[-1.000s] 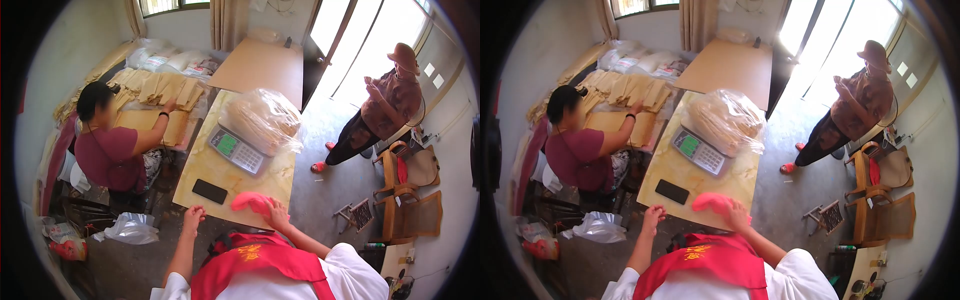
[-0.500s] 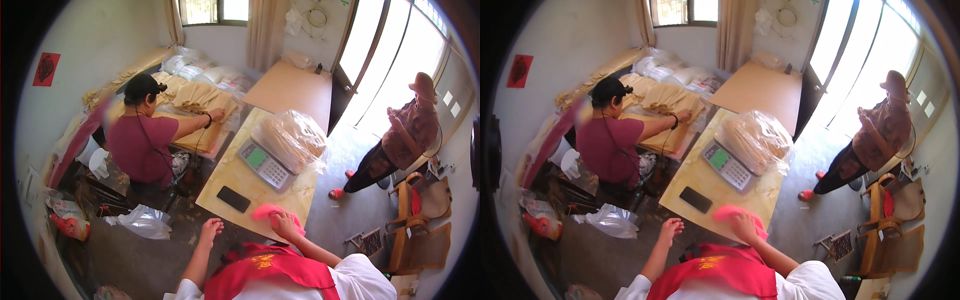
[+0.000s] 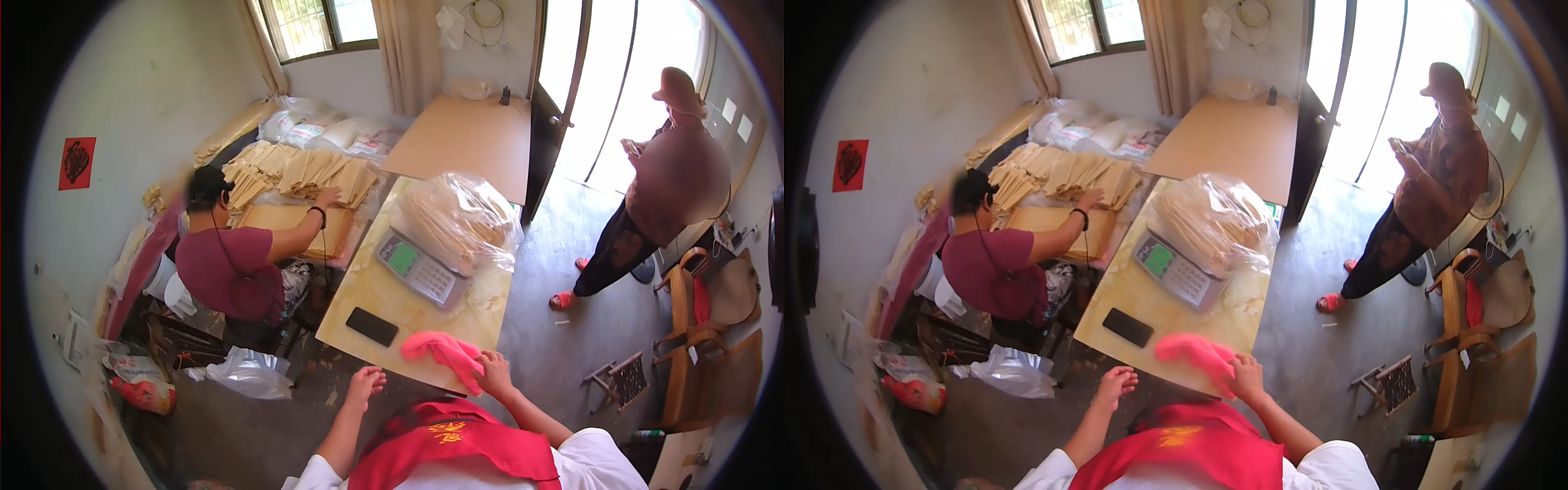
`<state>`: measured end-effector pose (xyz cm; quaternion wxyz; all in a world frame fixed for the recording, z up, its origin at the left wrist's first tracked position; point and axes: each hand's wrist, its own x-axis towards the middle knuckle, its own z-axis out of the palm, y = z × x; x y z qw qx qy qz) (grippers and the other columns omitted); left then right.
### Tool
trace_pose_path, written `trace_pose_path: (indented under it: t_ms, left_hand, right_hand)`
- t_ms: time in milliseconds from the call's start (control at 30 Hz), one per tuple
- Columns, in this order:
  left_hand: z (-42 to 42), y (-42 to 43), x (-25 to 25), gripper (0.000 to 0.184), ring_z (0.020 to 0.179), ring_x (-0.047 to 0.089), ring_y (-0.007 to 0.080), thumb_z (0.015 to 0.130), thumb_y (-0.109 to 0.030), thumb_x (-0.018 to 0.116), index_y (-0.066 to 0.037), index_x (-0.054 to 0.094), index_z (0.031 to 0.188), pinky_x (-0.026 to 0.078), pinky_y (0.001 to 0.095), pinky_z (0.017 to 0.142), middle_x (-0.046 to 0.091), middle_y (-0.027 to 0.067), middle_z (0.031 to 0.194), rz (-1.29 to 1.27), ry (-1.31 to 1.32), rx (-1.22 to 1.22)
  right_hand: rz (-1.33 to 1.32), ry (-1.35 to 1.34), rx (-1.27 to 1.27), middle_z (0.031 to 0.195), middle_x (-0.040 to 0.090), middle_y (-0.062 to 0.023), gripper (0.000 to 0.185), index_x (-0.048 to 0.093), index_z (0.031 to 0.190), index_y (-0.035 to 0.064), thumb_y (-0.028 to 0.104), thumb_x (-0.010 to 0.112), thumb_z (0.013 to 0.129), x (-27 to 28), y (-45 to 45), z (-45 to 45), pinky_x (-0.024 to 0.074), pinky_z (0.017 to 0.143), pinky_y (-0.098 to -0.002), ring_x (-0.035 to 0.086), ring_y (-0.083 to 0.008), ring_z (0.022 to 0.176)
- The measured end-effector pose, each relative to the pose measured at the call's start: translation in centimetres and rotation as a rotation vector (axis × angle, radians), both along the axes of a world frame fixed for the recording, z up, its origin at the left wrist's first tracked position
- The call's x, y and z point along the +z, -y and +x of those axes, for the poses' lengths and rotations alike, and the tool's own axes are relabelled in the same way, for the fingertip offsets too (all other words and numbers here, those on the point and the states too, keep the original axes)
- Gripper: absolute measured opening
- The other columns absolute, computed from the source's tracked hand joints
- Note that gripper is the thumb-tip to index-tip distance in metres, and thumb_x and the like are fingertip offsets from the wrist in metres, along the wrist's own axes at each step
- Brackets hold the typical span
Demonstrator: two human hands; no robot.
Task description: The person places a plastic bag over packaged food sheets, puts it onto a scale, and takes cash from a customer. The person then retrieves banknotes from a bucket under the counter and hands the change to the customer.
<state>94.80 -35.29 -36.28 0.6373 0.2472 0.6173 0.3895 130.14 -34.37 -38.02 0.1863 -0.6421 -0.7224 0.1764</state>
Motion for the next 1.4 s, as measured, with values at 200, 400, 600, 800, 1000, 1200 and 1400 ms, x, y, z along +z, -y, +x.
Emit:
trace_pose_path:
  t_ms: [200,400,600,800,1000,1200,1400]
  left_hand:
    - [3.3,-0.6,-1.3,0.02,0.079,0.063,0.0122,0.09,-0.012,0.054,-0.004,0.056,0.108,0.051,0.0228,0.063,0.064,0.0066,0.094,-0.048,-0.029,-0.07]
    - [5.2,0.2,-1.7,0.021,0.078,0.063,0.0122,0.09,-0.014,0.054,-0.005,0.056,0.109,0.051,0.0231,0.062,0.064,0.0061,0.093,-0.044,0.015,-0.102]
    - [3.9,0.4,-1.3,0.02,0.077,0.063,0.0122,0.089,-0.013,0.054,-0.005,0.057,0.108,0.051,0.0225,0.061,0.064,0.006,0.093,-0.031,-0.045,-0.048]
    - [-0.1,3.6,-5.1,0.019,0.072,0.063,0.0117,0.089,-0.013,0.056,-0.005,0.058,0.106,0.049,0.0234,0.054,0.064,0.0058,0.09,-0.075,-0.234,0.005]
    - [-6.2,11.5,-10.7,0.015,0.06,0.06,0.012,0.084,-0.011,0.058,-0.006,0.061,0.098,0.044,0.0243,0.045,0.063,0.0037,0.076,-0.278,-0.49,-0.062]
    - [-7.9,13.4,-9.6,0.015,0.059,0.06,0.0126,0.084,-0.01,0.058,-0.006,0.06,0.097,0.046,0.0254,0.046,0.062,0.0042,0.074,-0.344,-0.514,-0.068]
    - [-4.0,2.4,2.9,0.01,0.057,0.049,0.0066,0.091,-0.019,0.055,-0.01,0.058,0.095,0.036,0.0218,0.045,0.057,-0.0001,0.074,0.169,-0.208,0.276]
  right_hand:
    - [-0.033,-0.011,-0.141,0.118,0.056,-0.0097,0.036,0.063,0.104,0.012,0.028,0.07,0.073,-0.5,3.3,5.5,0.0415,0.092,-0.0432,0.049,-0.0297,0.115]
    - [-0.074,-0.015,-0.172,0.115,0.057,-0.0099,0.034,0.063,0.102,0.0117,0.027,0.07,0.073,-1.0,4.1,7.9,0.0427,0.09,-0.0429,0.05,-0.0296,0.112]
    - [-0.058,-0.061,-0.126,0.113,0.059,-0.0104,0.033,0.063,0.101,0.0115,0.027,0.069,0.073,-0.8,2.7,6.4,0.0432,0.089,-0.0424,0.052,-0.0308,0.109]
    - [-0.06,-0.078,-0.029,0.114,0.059,-0.0109,0.033,0.064,0.101,0.0114,0.03,0.067,0.074,-1.4,0.8,4.5,0.0434,0.09,-0.0432,0.052,-0.0315,0.11]
    - [-0.073,-0.08,-0.003,0.114,0.059,-0.0116,0.034,0.064,0.103,0.0126,0.033,0.065,0.076,-1.1,-0.5,3.1,0.0437,0.089,-0.0441,0.052,-0.0319,0.11]
    - [-0.11,-0.05,-0.016,0.111,0.06,-0.0114,0.033,0.065,0.103,0.0131,0.034,0.064,0.077,-2.1,-0.9,2.7,0.0436,0.089,-0.0451,0.052,-0.0325,0.11]
    - [-0.102,-0.072,-0.031,0.11,0.06,-0.0118,0.032,0.065,0.101,0.0127,0.034,0.064,0.077,-1.0,-1.3,2.0,0.0437,0.088,-0.0455,0.052,-0.0325,0.109]
